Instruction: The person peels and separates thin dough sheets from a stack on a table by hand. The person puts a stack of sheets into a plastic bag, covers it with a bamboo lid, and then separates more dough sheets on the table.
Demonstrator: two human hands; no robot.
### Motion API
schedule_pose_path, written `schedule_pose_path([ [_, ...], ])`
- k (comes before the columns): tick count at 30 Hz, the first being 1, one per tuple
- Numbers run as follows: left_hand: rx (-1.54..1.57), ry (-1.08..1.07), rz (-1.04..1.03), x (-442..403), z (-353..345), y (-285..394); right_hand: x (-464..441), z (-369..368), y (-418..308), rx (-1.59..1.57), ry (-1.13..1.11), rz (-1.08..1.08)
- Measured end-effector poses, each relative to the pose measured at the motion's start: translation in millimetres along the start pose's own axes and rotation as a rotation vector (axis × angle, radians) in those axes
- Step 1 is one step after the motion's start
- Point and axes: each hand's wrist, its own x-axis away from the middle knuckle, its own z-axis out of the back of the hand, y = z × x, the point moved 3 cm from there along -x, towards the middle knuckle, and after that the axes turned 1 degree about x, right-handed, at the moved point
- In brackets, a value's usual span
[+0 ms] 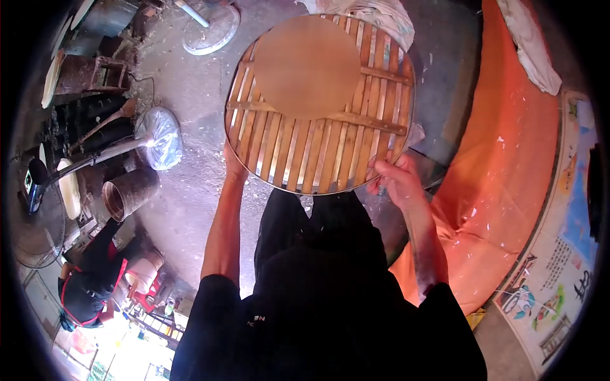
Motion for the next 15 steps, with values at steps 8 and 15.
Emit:
schedule_pose_path([
  [8, 0.101, 0.279, 0.368, 24, 40, -7, -30, 55, 109, 0.093, 0.197, -0.348],
  [15, -0.104, 0.075, 0.257, 5, 5, 0, -33, 50, 110, 0.063, 0.209, -0.330],
])
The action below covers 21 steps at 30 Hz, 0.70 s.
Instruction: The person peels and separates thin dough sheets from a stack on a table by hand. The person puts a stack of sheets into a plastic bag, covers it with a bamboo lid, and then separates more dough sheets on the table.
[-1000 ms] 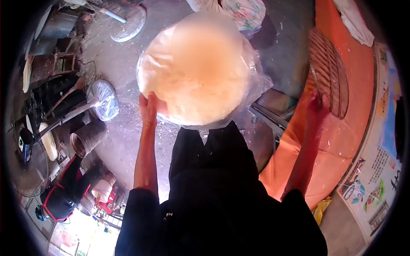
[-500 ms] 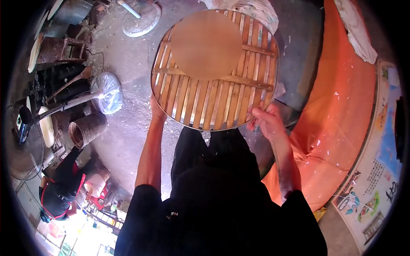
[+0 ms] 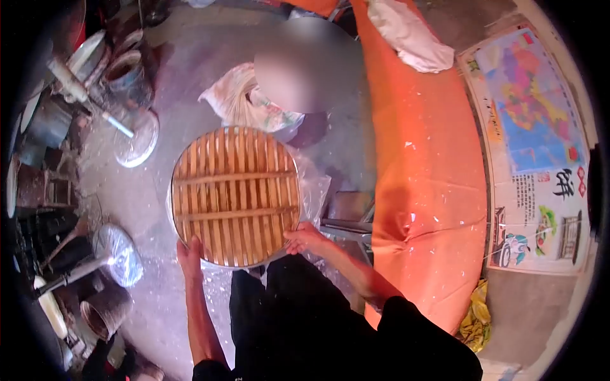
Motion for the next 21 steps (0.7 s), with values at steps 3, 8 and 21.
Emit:
schedule_pose_path([
  [3, 0.006, 0.043, -0.066, -2, -7, 2, -10, 5, 7, 0.163, 0.063, -0.080],
  [8, -0.659, 0.383, -0.221, -25, 31, -43, -18, 2, 20, 0.177, 0.211, 0.026],
  [21, -1.396, -0.052, -0.511, 14, -196, 65, 130, 146, -179, 1.182, 1.051, 0.808],
])
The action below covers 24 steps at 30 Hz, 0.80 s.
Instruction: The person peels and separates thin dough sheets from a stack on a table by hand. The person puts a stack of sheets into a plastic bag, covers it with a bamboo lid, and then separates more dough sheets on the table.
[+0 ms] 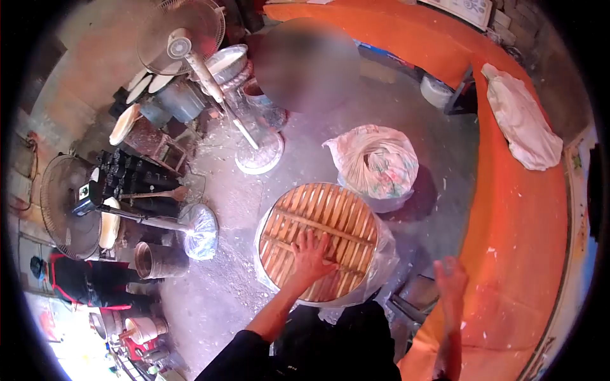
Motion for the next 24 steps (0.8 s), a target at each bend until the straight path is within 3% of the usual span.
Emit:
schedule_pose_path([
  [3, -0.068, -0.021, -0.016, -4, -7, -1, -44, -12, 158, 0.112, 0.046, -0.057],
  [5, -0.073, -0.023, -0.034, -5, -22, -10, -67, -1, 215, 0.189, 0.137, -0.066],
  [7, -0.053, -0.061, -0.052, -11, -24, -14, -69, 3, 274, 0.453, 0.267, -0.256],
  [8, -0.087, -0.111, -0.025, -14, -25, -14, -68, 3, 292, 0.383, 0.174, -0.306],
  [11, -0.124, -0.223, 0.044, -18, -24, -11, -51, -34, 316, 0.617, 0.238, -0.219],
  [13, -0.134, -0.272, 0.096, -22, -21, -10, -51, -22, 284, 0.611, 0.244, -0.234],
  [18, -0.107, -0.259, -0.033, -20, -24, -10, -47, -31, 302, 0.687, 0.214, -0.262],
  [20, -0.103, -0.233, -0.069, -22, -21, -9, -53, -17, 281, 0.713, 0.066, -0.386],
  [24, -0.123, -0.290, 0.013, -23, -24, -11, -47, -25, 300, 0.661, 0.171, -0.222],
])
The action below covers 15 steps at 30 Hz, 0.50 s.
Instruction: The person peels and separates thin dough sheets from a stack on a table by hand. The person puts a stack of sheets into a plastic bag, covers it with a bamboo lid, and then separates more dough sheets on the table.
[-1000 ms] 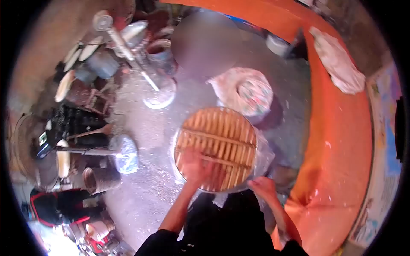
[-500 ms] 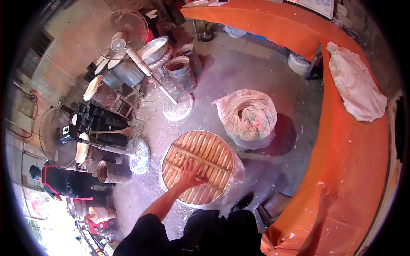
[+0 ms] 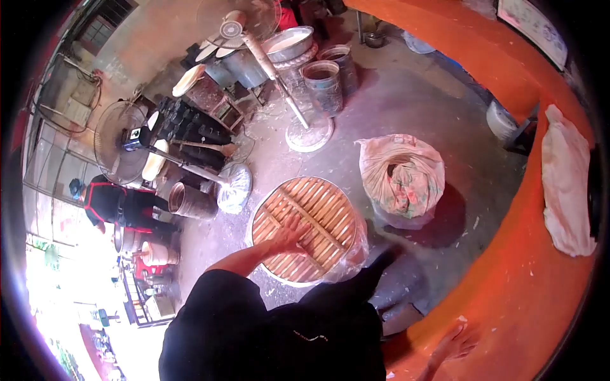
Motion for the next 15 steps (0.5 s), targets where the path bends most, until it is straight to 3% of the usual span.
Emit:
schedule_pose_path([
  [9, -0.020, -0.118, -0.014, -5, 4, 2, -12, 1, -17, -0.156, 0.002, 0.134],
  [11, -0.073, -0.475, -0.030, -18, 27, 2, -20, 12, -22, -0.224, -0.021, 0.154],
  [12, -0.192, -0.535, -0.026, -24, 22, -13, -22, 22, -22, -0.243, -0.041, 0.148],
  [13, -0.239, -0.788, 0.040, -55, 65, 15, -28, 32, -23, -0.263, -0.060, 0.144],
  [14, -0.354, -1.027, -0.196, -76, 50, -10, -34, 38, -26, -0.290, -0.082, 0.136],
  [15, -0.343, -1.091, -0.230, -111, 80, 15, -38, 42, -29, -0.300, -0.103, 0.111],
])
